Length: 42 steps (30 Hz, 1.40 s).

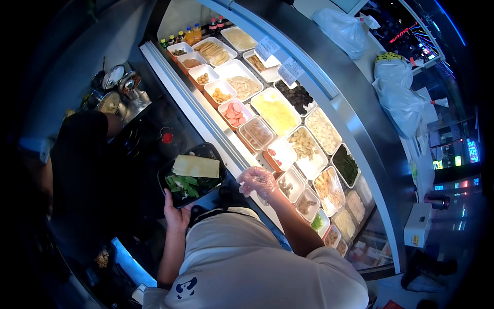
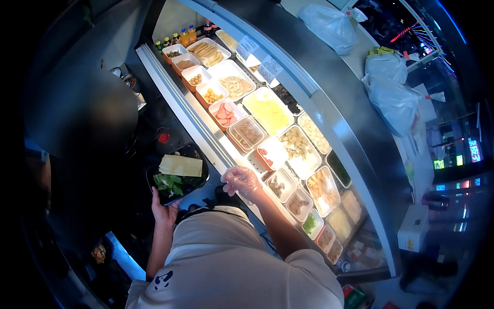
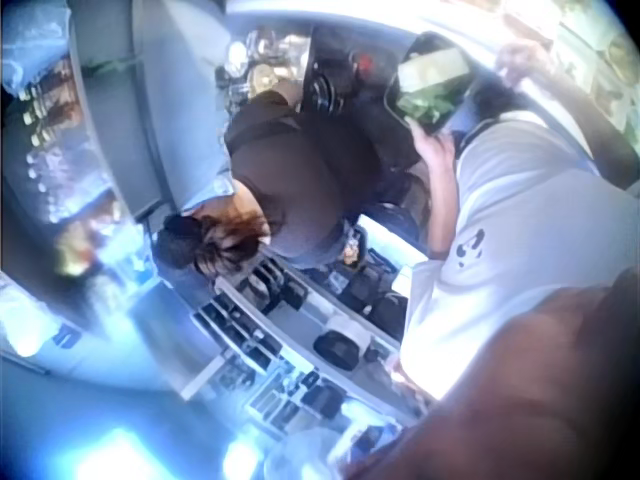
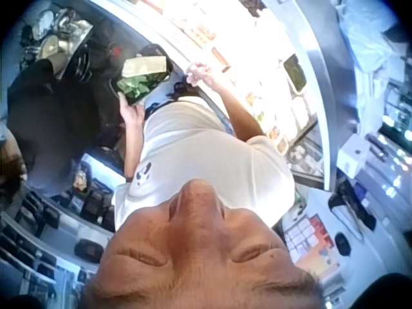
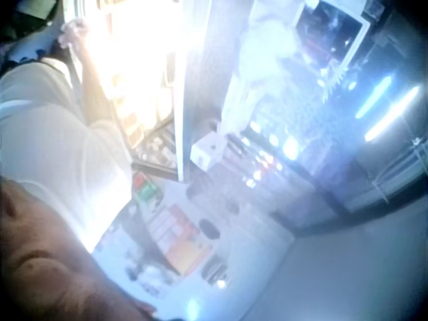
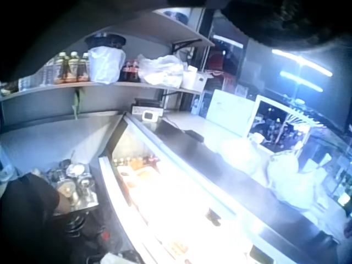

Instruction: The person assembles a meal in a black plastic container by adding various ingredients from a refrigerated display case. They use tongs to transfer cooked meat, green vegetables, and other items into the container, arranging them in layers.

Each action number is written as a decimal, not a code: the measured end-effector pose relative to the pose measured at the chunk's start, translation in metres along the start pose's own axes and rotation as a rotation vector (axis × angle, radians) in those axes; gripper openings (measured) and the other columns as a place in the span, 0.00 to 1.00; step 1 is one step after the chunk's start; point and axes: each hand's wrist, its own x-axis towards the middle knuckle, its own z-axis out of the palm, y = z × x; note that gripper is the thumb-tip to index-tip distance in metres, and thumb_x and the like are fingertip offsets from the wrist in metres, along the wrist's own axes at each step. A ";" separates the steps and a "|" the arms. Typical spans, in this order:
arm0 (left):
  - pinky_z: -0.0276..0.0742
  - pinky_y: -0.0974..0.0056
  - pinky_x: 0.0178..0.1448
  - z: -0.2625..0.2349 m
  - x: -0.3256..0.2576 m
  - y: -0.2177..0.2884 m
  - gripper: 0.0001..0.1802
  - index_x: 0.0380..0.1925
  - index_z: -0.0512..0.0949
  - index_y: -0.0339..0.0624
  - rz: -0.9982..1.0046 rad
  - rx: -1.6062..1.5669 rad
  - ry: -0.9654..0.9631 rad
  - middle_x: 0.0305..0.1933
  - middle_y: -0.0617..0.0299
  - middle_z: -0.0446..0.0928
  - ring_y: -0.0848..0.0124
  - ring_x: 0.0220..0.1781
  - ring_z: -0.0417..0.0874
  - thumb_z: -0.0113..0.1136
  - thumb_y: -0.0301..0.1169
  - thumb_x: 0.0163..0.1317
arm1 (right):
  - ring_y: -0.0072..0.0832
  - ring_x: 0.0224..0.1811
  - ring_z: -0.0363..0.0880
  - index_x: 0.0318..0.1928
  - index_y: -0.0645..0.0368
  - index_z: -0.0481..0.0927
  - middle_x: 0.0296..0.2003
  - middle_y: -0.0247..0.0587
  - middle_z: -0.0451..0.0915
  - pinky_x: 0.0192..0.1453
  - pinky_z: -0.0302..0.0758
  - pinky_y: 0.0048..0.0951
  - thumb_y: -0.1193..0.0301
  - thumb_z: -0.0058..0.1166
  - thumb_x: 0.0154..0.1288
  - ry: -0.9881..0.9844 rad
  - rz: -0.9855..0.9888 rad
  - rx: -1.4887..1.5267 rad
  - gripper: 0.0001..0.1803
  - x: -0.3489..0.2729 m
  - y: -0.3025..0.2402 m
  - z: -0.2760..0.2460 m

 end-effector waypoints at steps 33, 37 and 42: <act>0.69 0.39 0.76 0.118 0.321 0.088 0.38 0.78 0.57 0.47 0.020 0.095 0.056 0.78 0.53 0.65 0.52 0.78 0.69 0.40 0.58 0.80 | 0.49 0.68 0.76 0.72 0.44 0.73 0.65 0.53 0.77 0.70 0.74 0.43 0.56 0.61 0.64 0.515 0.288 -1.471 0.35 0.591 -0.061 -0.173; 0.68 0.40 0.78 0.127 0.372 0.098 0.39 0.79 0.56 0.46 0.005 0.063 0.049 0.80 0.53 0.63 0.52 0.79 0.67 0.41 0.58 0.80 | 0.50 0.59 0.83 0.61 0.49 0.83 0.54 0.56 0.85 0.65 0.78 0.44 0.57 0.61 0.62 0.431 0.197 -1.374 0.27 0.602 -0.045 -0.201; 0.69 0.42 0.76 0.142 0.421 0.098 0.35 0.78 0.59 0.46 -0.021 0.010 0.027 0.78 0.55 0.66 0.54 0.78 0.69 0.39 0.56 0.81 | 0.51 0.57 0.84 0.57 0.51 0.84 0.51 0.57 0.86 0.63 0.79 0.44 0.60 0.61 0.60 0.604 0.214 -1.212 0.24 0.580 -0.063 -0.216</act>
